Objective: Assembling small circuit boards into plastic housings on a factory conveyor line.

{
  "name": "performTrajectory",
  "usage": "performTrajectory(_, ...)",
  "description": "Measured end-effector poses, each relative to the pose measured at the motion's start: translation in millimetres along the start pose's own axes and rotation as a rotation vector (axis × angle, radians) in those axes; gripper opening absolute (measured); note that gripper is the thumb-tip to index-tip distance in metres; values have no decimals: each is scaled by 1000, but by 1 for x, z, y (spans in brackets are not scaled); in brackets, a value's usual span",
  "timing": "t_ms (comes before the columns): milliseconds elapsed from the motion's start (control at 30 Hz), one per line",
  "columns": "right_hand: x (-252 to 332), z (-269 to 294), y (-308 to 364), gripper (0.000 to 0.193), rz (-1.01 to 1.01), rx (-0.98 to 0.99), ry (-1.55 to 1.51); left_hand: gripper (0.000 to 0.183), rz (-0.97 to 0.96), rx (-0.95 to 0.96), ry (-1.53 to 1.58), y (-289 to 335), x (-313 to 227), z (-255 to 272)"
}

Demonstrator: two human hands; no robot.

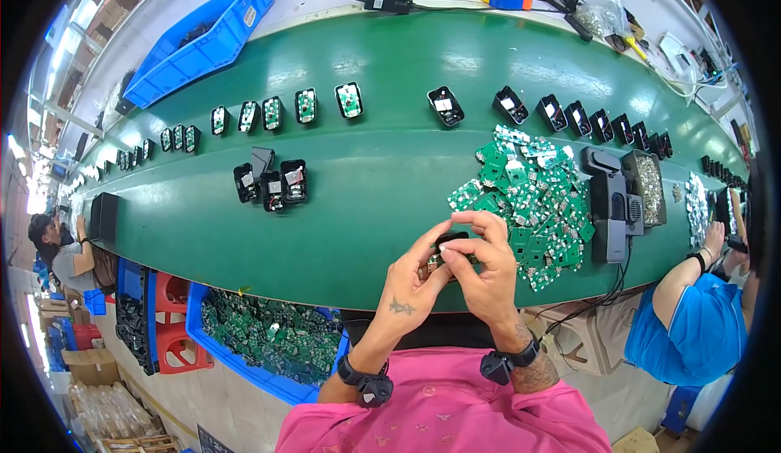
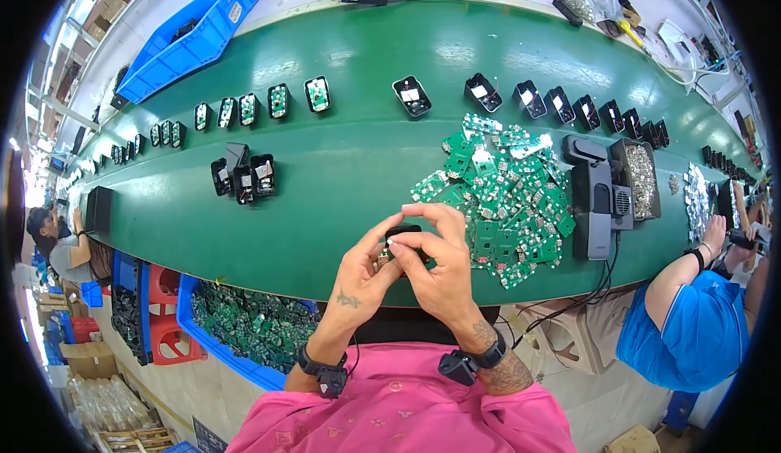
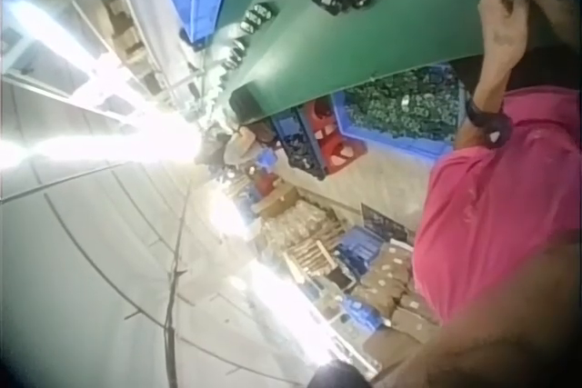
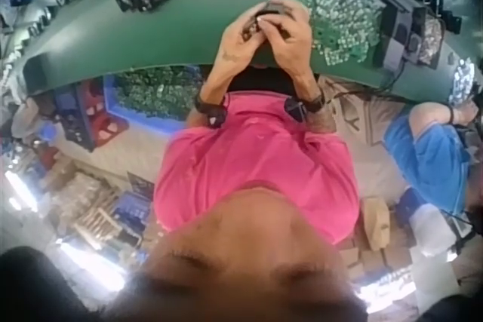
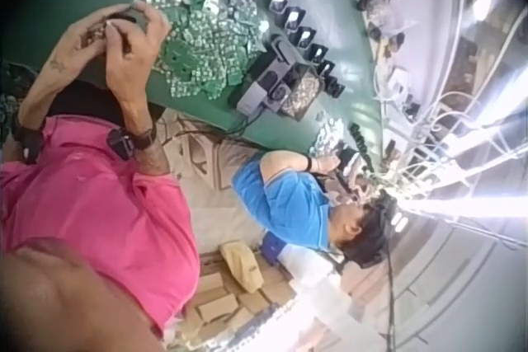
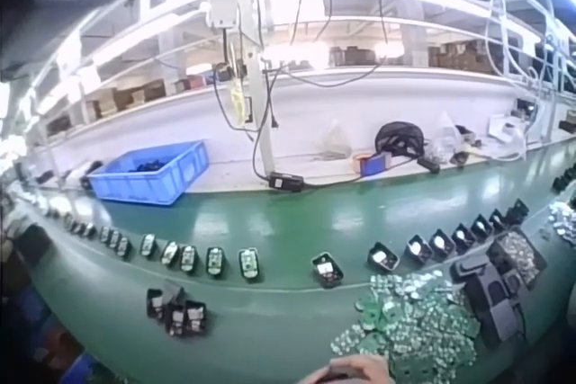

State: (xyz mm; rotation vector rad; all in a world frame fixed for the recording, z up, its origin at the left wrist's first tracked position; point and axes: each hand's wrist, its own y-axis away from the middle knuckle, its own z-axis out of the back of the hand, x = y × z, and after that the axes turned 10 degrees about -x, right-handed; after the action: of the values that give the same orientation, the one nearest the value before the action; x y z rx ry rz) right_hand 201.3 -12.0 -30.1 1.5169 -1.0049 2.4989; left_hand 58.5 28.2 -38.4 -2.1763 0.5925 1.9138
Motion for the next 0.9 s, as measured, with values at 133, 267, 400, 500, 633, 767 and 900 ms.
performTrajectory(133, 6, -5, 10, 8, 62, -155, 78, 55, -11, -99, 137, 1, -7, -5)
performTrajectory(267, 17, -2, 10, 8, 139, -171, 237, 51, -246, -258, -90, 8, -14, -8)
performTrajectory(400, 23, 7, -2, 9, 184, 24, 190, 45, -410, -314, -281, 11, -24, -8)
performTrajectory(500, 29, 13, -9, 9, 229, 97, 214, 44, -521, -295, -402, 9, -27, -4)
performTrajectory(633, 35, 17, -15, 9, 249, 165, 258, 46, -559, -250, -511, 9, -34, 1)
performTrajectory(767, 34, 18, -17, 9, 236, 199, 287, 47, -595, -219, -586, 10, -39, 1)
performTrajectory(900, 36, 14, -17, 9, 234, 204, 294, 47, -568, -234, -616, 11, -40, 1)
